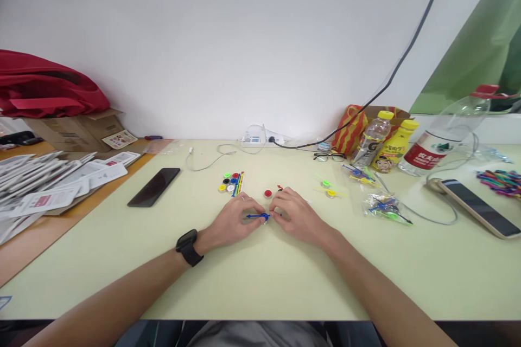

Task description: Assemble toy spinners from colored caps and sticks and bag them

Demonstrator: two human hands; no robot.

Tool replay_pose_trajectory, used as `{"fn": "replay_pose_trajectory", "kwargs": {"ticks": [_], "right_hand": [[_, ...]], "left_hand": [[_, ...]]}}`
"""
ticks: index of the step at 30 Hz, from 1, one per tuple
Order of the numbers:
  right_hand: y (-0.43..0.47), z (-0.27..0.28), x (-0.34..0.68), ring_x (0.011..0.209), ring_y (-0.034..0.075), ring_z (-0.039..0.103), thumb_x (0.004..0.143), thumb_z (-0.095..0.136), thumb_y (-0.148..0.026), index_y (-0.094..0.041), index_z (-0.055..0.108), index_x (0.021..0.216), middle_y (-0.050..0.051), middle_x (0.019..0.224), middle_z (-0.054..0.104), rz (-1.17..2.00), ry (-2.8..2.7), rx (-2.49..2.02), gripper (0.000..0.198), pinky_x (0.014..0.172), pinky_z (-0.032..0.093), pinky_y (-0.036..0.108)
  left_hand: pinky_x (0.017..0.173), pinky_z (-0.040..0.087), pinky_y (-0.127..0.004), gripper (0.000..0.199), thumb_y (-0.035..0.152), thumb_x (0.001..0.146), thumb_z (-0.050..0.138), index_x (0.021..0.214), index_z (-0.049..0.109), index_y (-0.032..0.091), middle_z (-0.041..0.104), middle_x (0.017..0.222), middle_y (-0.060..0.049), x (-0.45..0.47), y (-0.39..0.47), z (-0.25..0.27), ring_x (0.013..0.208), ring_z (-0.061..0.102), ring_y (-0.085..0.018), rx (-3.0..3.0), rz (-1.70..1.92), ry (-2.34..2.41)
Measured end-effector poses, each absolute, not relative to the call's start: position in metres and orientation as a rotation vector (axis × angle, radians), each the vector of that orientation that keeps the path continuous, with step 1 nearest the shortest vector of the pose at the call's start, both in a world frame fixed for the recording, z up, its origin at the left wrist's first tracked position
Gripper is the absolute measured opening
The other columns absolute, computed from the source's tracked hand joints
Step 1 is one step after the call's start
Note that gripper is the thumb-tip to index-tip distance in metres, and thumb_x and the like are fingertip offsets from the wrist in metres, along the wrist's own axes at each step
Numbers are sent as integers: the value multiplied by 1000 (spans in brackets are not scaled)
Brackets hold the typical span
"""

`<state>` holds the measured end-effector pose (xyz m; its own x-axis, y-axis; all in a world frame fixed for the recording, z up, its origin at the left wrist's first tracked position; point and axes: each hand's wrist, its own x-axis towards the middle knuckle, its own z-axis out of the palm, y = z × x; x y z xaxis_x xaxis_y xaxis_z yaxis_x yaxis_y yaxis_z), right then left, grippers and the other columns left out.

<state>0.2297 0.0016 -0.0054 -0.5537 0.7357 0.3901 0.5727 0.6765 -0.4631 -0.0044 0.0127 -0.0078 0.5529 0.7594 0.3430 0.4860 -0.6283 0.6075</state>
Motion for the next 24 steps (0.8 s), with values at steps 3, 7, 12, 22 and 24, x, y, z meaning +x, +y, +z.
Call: {"fn": "replay_pose_trajectory", "kwargs": {"ticks": [3,7,12,22,24], "right_hand": [[-1,-4,227,104,23,60,98,59,-22,-25,69,103,4,100,72,489,-2317,-1000,11,93,48,40],[1,-9,226,102,23,61,98,62,-25,-26,73,100,4,98,72,558,-2334,-993,11,91,48,38],[6,-19,226,100,22,59,97,65,-29,-25,72,93,4,95,70,597,-2304,-1000,9,89,47,38],[1,-12,224,103,23,58,97,62,-30,-25,72,100,5,99,69,546,-2314,-1051,11,92,46,39],[0,-10,225,102,24,59,97,61,-34,-25,71,110,6,100,68,506,-2264,-1097,18,92,47,39]], "left_hand": [[86,49,-37,12,30,90,69,99,76,30,77,95,2,-6,14,-6,96,63,-23,2353,809,980],[84,48,-38,9,32,90,69,95,76,30,77,92,1,-7,15,-4,94,63,-24,2388,746,964],[86,46,-39,7,32,90,68,88,72,27,74,94,-1,-6,15,-3,95,60,-25,2443,715,979],[90,46,-40,10,34,86,72,91,68,26,69,103,-2,-6,17,-6,95,60,-24,2388,723,1006],[95,46,-40,17,36,85,74,99,70,27,69,111,-2,-8,18,-5,101,61,-24,2298,747,989]]}}
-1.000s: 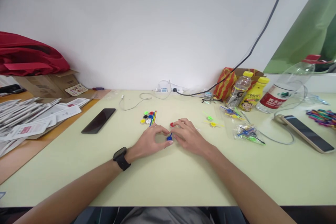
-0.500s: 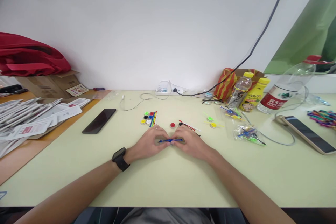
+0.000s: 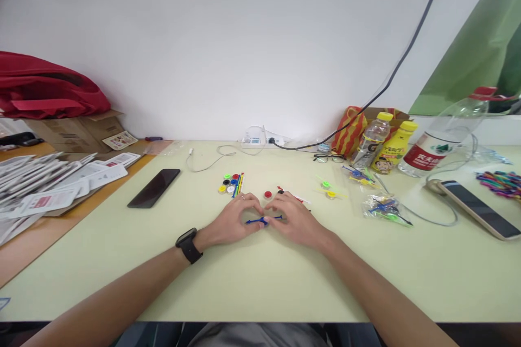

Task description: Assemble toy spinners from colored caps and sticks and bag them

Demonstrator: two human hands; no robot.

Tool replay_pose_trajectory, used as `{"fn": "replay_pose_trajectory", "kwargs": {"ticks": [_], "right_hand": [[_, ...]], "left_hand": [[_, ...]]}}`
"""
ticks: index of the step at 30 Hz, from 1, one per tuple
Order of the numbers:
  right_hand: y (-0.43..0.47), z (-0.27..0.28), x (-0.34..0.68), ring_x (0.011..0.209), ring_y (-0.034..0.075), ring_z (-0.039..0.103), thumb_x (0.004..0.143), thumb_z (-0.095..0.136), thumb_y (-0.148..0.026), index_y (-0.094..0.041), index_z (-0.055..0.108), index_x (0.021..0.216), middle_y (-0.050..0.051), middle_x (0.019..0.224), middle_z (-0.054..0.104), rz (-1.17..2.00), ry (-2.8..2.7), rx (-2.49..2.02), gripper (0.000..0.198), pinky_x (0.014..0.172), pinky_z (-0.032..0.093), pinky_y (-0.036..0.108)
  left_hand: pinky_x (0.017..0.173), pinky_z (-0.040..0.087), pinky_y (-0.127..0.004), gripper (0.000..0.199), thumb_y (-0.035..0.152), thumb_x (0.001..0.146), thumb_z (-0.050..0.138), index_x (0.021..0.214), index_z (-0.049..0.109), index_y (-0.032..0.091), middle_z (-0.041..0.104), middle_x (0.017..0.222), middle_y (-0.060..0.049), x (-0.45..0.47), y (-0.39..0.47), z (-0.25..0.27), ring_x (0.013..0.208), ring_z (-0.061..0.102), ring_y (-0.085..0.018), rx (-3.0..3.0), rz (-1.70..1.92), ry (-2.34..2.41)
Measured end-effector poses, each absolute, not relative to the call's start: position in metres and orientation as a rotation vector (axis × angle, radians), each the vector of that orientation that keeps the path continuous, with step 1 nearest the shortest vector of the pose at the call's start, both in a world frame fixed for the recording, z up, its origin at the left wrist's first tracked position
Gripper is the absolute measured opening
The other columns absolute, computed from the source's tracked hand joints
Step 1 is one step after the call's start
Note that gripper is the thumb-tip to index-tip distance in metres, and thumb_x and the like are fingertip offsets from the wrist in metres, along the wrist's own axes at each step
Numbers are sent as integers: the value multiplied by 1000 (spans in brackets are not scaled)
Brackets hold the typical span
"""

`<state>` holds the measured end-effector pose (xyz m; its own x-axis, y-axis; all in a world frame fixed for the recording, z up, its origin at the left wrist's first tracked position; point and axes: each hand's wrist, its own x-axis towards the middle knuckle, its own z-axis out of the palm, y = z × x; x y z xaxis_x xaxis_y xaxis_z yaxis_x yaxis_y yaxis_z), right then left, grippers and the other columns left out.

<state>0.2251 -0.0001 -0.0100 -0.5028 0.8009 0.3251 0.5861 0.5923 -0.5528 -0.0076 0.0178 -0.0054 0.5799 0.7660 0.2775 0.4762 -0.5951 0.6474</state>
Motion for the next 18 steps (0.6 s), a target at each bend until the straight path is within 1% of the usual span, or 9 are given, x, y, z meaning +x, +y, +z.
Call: {"fn": "replay_pose_trajectory", "kwargs": {"ticks": [3,4,5,7,8,10,12,15,18], "right_hand": [[-3,-6,225,95,23,61,100,55,-42,-25,68,124,7,97,69,474,-2151,-1200,33,87,48,37],[-4,-4,224,90,23,62,100,52,-45,-24,68,122,6,93,69,474,-2109,-1249,35,83,48,36],[-6,-2,224,82,22,62,101,49,-49,-23,71,114,5,86,69,498,-2069,-1306,36,78,48,34],[-8,4,223,59,17,54,102,40,-57,-21,70,76,2,62,60,668,-1995,-1413,54,64,43,30],[-9,7,223,50,15,46,102,36,-61,-21,59,58,0,50,50,797,-1949,-1437,64,57,38,29],[-9,13,225,42,12,33,101,31,-67,-22,37,43,-2,41,32,989,-1813,-1407,74,50,31,29],[-6,16,230,44,11,32,99,34,-70,-22,34,42,-3,42,29,962,-1644,-1366,74,50,30,28],[1,17,239,48,13,38,96,41,-69,-21,47,48,-2,47,37,761,-1532,-1401,69,51,30,28],[8,12,248,51,14,41,97,44,-63,-20,57,61,-1,52,44,609,-1633,-1428,57,50,31,28]], "left_hand": [[95,46,-39,24,41,89,70,109,69,28,68,117,-3,-9,20,-3,107,61,-24,2124,825,1014],[94,46,-39,23,42,92,67,110,68,28,69,117,-3,-9,21,-3,107,61,-24,2077,857,1041],[92,46,-38,22,42,94,64,110,68,27,69,115,-3,-10,22,-3,105,61,-24,2043,887,1070],[89,46,-37,21,41,96,60,108,69,26,70,113,-3,-11,25,-4,102,60,-23,2009,941,1121],[87,46,-37,21,41,96,60,108,69,26,70,112,-3,-11,26,-5,100,60,-23,2001,961,1138],[86,45,-36,22,42,97,59,107,69,26,70,112,-3,-11,27,-6,99,59,-22,1989,989,1169],[85,45,-36,24,44,97,57,107,69,25,70,112,-3,-11,26,-7,98,58,-22,1991,1006,1192],[85,45,-36,25,45,99,55,105,68,25,70,110,-3,-10,25,-5,96,57,-22,2012,1006,1202],[84,45,-36,25,43,100,52,104,68,24,70,108,-3,-9,25,-3,95,57,-21,2030,1007,1199]]}}
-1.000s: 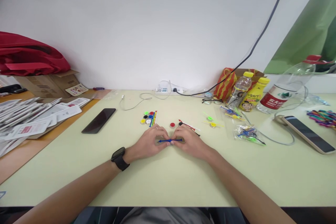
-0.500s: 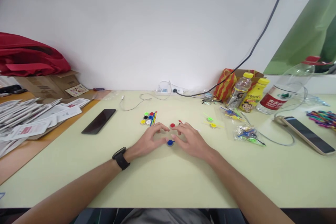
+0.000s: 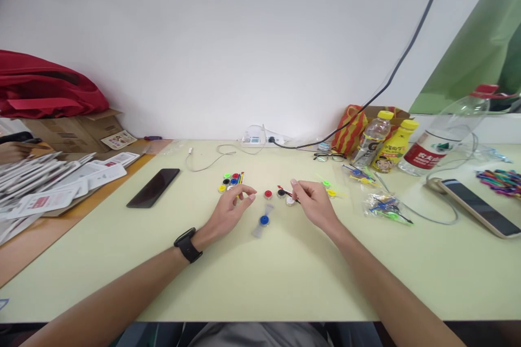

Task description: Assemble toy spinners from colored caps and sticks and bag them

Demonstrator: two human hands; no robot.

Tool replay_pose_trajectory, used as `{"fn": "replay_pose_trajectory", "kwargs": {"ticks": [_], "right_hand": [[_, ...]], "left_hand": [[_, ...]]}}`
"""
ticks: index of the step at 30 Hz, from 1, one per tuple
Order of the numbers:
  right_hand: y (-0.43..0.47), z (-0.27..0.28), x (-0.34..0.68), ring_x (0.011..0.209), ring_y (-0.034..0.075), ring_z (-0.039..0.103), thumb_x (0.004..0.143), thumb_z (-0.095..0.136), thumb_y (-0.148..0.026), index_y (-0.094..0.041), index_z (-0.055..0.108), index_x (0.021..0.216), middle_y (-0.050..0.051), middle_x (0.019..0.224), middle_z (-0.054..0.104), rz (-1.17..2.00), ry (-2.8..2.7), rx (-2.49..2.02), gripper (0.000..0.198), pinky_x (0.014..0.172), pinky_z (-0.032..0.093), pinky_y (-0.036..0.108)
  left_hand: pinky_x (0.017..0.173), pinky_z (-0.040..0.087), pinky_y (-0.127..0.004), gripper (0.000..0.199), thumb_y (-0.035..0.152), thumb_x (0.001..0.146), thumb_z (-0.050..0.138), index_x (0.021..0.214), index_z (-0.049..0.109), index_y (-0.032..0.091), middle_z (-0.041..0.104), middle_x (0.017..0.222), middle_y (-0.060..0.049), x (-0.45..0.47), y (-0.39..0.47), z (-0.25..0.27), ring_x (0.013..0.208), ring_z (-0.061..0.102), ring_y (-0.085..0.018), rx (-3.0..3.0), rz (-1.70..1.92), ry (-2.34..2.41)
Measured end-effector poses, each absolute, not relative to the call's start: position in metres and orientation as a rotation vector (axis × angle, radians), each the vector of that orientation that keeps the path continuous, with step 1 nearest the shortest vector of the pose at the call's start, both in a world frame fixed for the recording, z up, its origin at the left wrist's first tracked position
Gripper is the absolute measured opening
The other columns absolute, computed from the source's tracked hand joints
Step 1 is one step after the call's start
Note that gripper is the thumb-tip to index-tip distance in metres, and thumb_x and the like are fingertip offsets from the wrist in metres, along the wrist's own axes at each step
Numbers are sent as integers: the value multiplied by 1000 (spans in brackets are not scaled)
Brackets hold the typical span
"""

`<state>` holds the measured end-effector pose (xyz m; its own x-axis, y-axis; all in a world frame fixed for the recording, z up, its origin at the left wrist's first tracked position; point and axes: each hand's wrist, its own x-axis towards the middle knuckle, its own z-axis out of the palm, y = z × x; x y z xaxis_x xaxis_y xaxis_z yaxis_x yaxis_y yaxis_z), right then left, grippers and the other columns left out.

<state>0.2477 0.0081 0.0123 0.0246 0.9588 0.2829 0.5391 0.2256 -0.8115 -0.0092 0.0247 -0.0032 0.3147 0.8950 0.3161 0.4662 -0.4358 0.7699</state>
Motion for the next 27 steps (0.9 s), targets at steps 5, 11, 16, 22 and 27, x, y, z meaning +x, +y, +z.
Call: {"fn": "replay_pose_trajectory", "kwargs": {"ticks": [5,11,16,22,27], "right_hand": [[20,3,263,63,17,56,93,54,-38,-22,68,81,2,70,66,286,-1877,-1584,25,58,37,29],[25,0,282,71,19,61,88,60,-32,-26,76,83,3,78,71,282,-2147,-1734,18,59,35,29],[26,-4,281,73,19,62,89,60,-27,-27,77,87,2,82,71,308,-2170,-1748,17,60,34,28],[29,-13,276,75,19,63,88,60,-23,-27,74,90,2,86,72,267,-2129,-1678,15,61,35,28],[30,-15,276,80,19,66,85,58,-17,-24,71,88,2,91,74,266,-2138,-1637,15,66,39,29]], "left_hand": [[83,45,-36,28,42,103,46,102,68,24,71,106,-3,-9,26,-3,95,58,-21,2047,1033,1209],[83,45,-36,27,41,103,46,101,67,24,71,106,-3,-9,25,-3,95,59,-21,2046,1044,1220],[85,44,-36,24,38,103,48,100,67,24,71,104,-2,-9,26,-5,95,58,-20,2063,1049,1216],[84,44,-37,25,39,102,48,97,67,24,71,102,-3,-8,27,-6,94,58,-21,2063,1029,1229],[85,45,-37,26,41,102,48,98,68,24,71,103,-3,-8,27,-5,93,58,-21,2073,1036,1216]]}}
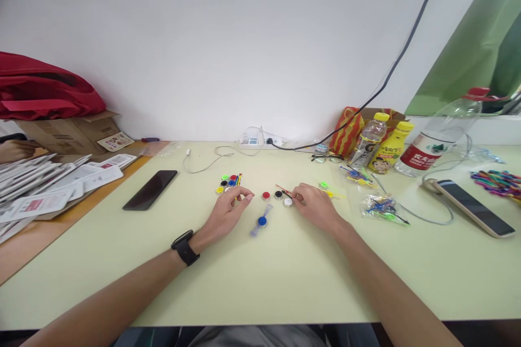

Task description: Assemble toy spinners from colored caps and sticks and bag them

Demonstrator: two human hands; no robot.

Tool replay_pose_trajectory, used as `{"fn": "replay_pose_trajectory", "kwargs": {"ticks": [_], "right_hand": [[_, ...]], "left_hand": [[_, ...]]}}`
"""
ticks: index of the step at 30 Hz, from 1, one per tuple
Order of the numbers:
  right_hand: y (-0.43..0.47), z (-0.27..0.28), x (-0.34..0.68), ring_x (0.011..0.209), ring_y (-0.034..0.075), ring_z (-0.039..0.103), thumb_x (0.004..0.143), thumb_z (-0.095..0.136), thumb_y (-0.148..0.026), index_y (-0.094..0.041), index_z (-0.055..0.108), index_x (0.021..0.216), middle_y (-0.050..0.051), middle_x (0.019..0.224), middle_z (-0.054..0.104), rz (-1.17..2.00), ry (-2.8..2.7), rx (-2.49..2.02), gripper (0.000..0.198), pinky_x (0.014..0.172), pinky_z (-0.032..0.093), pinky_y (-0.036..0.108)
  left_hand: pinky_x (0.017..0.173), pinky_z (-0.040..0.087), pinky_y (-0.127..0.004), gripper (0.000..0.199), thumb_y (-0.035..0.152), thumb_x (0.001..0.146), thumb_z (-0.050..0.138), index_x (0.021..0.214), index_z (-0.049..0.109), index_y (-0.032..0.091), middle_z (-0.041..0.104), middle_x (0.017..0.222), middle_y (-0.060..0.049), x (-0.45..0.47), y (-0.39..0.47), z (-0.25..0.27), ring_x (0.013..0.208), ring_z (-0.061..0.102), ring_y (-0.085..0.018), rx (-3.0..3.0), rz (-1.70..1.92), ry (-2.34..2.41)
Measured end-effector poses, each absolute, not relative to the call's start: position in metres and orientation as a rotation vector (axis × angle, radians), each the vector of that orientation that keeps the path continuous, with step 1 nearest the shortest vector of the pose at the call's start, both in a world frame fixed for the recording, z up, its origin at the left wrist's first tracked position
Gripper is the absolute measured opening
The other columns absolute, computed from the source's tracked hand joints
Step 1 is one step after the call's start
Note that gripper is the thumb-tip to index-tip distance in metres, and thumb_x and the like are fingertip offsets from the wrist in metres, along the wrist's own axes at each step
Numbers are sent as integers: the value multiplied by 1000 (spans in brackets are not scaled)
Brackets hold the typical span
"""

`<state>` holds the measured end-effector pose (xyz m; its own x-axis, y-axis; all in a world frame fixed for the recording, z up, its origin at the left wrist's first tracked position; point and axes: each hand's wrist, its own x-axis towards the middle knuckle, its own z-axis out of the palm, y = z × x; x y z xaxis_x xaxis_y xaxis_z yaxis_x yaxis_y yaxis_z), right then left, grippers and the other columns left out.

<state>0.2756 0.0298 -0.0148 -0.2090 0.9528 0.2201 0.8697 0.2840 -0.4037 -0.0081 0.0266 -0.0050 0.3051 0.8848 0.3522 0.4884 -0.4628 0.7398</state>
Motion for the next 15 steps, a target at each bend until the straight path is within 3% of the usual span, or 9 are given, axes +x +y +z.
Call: {"fn": "replay_pose_trajectory", "kwargs": {"ticks": [8,10,13,15], "right_hand": [[31,-10,275,71,19,65,87,57,-29,-22,58,82,2,78,70,469,-1869,-1464,8,65,49,31],[31,-10,274,74,20,67,86,58,-28,-22,59,91,3,81,71,504,-1801,-1398,8,69,52,32],[31,-13,270,79,21,67,87,56,-27,-22,61,109,4,87,70,497,-1785,-1368,23,72,52,34],[32,-15,266,77,20,64,88,53,-26,-22,62,106,4,86,69,476,-1827,-1380,21,69,50,33]], "left_hand": [[83,45,-36,25,40,102,49,96,68,24,71,100,-2,-8,28,-7,90,59,-20,2085,1049,1226],[85,45,-36,24,39,102,49,96,68,24,71,100,-2,-7,28,-7,91,59,-20,2089,1053,1220],[85,45,-37,25,39,102,49,96,67,23,72,102,-3,-7,28,-6,93,59,-21,2083,1059,1212],[85,45,-37,26,40,103,48,97,67,23,72,102,-3,-6,27,-6,93,59,-21,2084,1059,1213]]}}
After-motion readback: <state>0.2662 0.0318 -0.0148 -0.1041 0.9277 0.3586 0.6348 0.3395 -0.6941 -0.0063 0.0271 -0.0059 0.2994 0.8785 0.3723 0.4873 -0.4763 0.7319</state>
